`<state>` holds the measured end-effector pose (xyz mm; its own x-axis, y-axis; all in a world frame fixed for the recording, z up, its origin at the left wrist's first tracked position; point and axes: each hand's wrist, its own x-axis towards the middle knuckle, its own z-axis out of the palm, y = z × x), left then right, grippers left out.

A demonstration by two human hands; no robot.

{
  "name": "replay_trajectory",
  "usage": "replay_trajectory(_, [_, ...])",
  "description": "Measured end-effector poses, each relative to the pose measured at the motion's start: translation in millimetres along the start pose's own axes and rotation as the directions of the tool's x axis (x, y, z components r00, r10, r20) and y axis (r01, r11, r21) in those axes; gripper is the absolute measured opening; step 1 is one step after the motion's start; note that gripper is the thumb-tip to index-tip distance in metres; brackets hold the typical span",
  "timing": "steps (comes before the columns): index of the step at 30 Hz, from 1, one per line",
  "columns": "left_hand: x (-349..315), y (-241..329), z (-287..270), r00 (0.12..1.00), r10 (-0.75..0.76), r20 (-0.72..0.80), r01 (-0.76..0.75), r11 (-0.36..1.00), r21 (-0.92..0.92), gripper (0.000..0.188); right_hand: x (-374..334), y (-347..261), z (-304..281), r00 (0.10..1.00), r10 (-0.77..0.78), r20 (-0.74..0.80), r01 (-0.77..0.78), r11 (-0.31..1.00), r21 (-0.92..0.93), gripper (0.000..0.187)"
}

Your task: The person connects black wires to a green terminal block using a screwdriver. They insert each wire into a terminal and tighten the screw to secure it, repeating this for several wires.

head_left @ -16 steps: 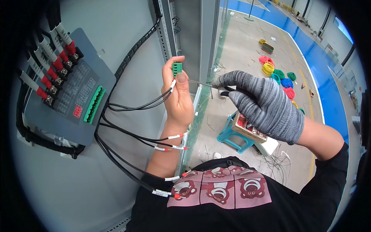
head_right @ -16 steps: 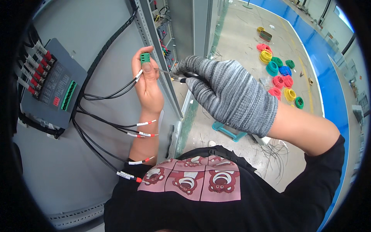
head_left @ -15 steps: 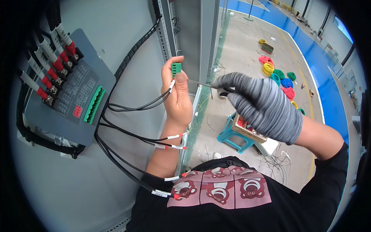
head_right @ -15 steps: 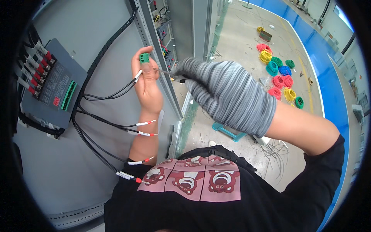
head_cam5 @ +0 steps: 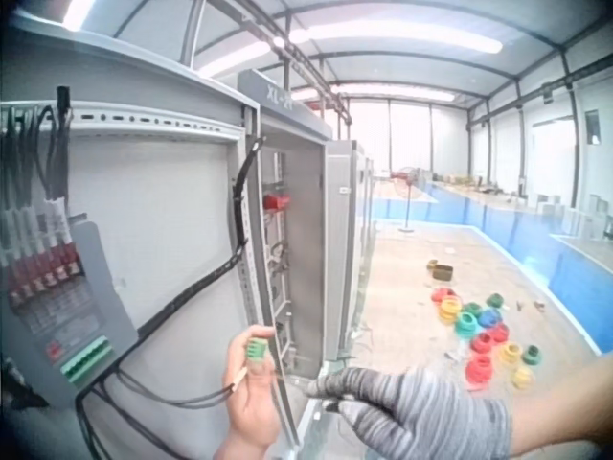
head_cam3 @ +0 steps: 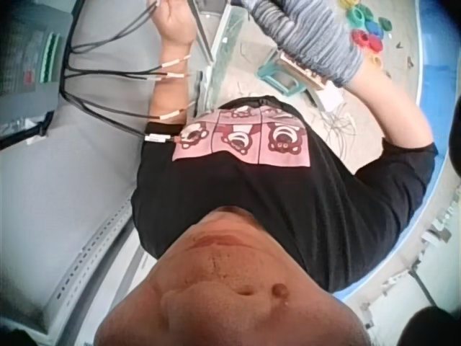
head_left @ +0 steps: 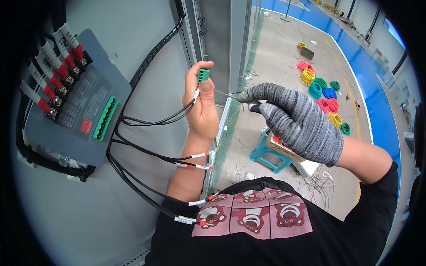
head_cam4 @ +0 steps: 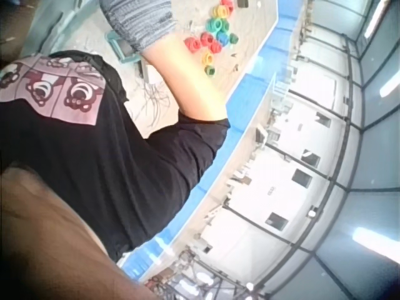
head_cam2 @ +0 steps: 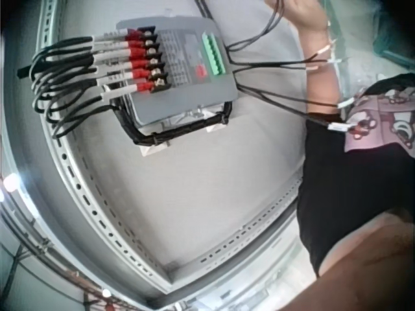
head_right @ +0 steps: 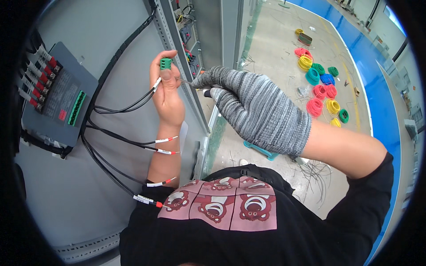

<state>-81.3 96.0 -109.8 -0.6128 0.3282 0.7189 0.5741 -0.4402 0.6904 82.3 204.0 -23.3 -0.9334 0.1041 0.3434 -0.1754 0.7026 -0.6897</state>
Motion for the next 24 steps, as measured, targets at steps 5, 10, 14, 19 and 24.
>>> replay_trajectory(5, [1, -4, 4, 0.997, 0.055, -0.047, -0.055, 0.998, 0.009, 0.045, -1, -21, -8, 0.894, 0.407, 0.187, -0.447, 0.798, 0.404, 0.028])
replay_trajectory(10, [2, 6, 7, 0.997, 0.002, -0.073, -0.008, 0.997, -0.076, 0.057, 1, -19, -15, 0.938, 0.334, 0.095, -0.347, 0.915, 0.205, 0.025])
replay_trajectory(14, [-2, 10, 15, 0.997, -0.025, -0.078, 0.007, 0.974, -0.225, 0.069, -5, -18, -22, 0.999, -0.035, -0.034, 0.032, 0.994, -0.105, 0.022])
replay_trajectory(19, [0, 15, 23, 0.991, -0.076, -0.11, 0.042, 0.959, -0.28, 0.061, -9, -40, -30, 0.936, -0.298, 0.187, 0.327, 0.542, -0.774, 0.034])
replay_trajectory(24, [-1, 14, 28, 0.984, -0.072, -0.164, 0.045, 0.986, -0.16, 0.047, -7, -28, -24, 0.892, -0.295, 0.343, 0.443, 0.42, -0.792, 0.052])
